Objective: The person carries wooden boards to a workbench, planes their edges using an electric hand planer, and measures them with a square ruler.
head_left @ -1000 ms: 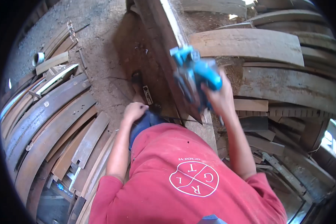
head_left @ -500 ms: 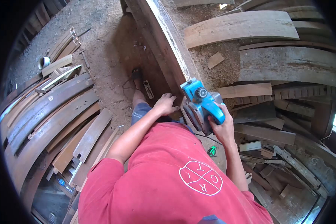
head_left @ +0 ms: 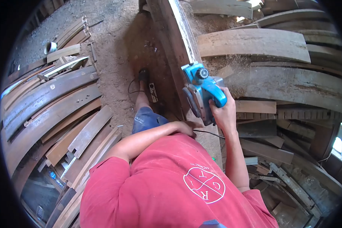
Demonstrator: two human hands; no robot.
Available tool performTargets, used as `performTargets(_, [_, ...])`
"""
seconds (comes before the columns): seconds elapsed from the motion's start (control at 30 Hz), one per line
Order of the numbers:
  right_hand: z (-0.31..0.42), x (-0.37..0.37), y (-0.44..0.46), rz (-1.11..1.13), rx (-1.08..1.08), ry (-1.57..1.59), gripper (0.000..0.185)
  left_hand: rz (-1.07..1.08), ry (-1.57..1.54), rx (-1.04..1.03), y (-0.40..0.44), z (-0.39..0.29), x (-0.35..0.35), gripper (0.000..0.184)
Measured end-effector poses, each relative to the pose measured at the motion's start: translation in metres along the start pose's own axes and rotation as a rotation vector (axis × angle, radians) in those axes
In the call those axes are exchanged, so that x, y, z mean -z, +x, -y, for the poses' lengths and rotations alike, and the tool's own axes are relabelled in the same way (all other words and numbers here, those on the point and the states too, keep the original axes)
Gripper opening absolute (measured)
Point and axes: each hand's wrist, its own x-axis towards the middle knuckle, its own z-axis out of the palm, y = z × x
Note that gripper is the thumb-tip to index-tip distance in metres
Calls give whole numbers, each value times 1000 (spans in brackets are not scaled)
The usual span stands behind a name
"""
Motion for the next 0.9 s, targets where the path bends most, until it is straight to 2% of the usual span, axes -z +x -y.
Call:
performTargets(0.03, [6, -4, 12, -3, 6, -7, 44, -8, -2, -3, -3, -10, 4, 86])
performTargets(0.1, [18, -11, 38, -5, 40, -16, 44, 122, -150, -130, -7, -24, 11, 83])
performTargets(0.27, [50, -31, 109, -64, 144, -60, 37, 163, -232, -281, -14, -6, 27, 78])
performTargets(0.33, [55, -41, 141, -96, 236, -64, 36, 202, -436, -311, -28, 4, 42, 76])
performTargets(0.37, [64, -44, 155, -81, 214, -50, 36, 136, -483, -322, -45, 0, 51, 70])
performTargets(0.53, [104, -63, 236, -72, 238, -31, 34, 74, -538, -348, -101, 8, 128, 61])
performTargets(0.63, [135, -74, 290, -47, 197, 16, 38, -174, -639, -320, -125, 19, 174, 62])
performTargets(0.67, [143, -78, 310, -46, 186, 20, 39, -182, -643, -324, -129, 24, 189, 62])
performTargets(0.73, [160, -88, 348, -45, 165, 28, 43, -560, -314, -365, -135, 33, 222, 65])
performTargets(0.8, [178, -95, 386, -66, 229, -12, 37, -623, -265, -330, -145, 25, 257, 71])
performTargets(0.87, [197, -102, 422, -64, 256, -22, 34, -970, -50, -308, -153, 8, 284, 78])
performTargets(0.9, [205, -105, 438, -54, 248, 1, 34, -961, -78, -356, -159, 0, 300, 81])
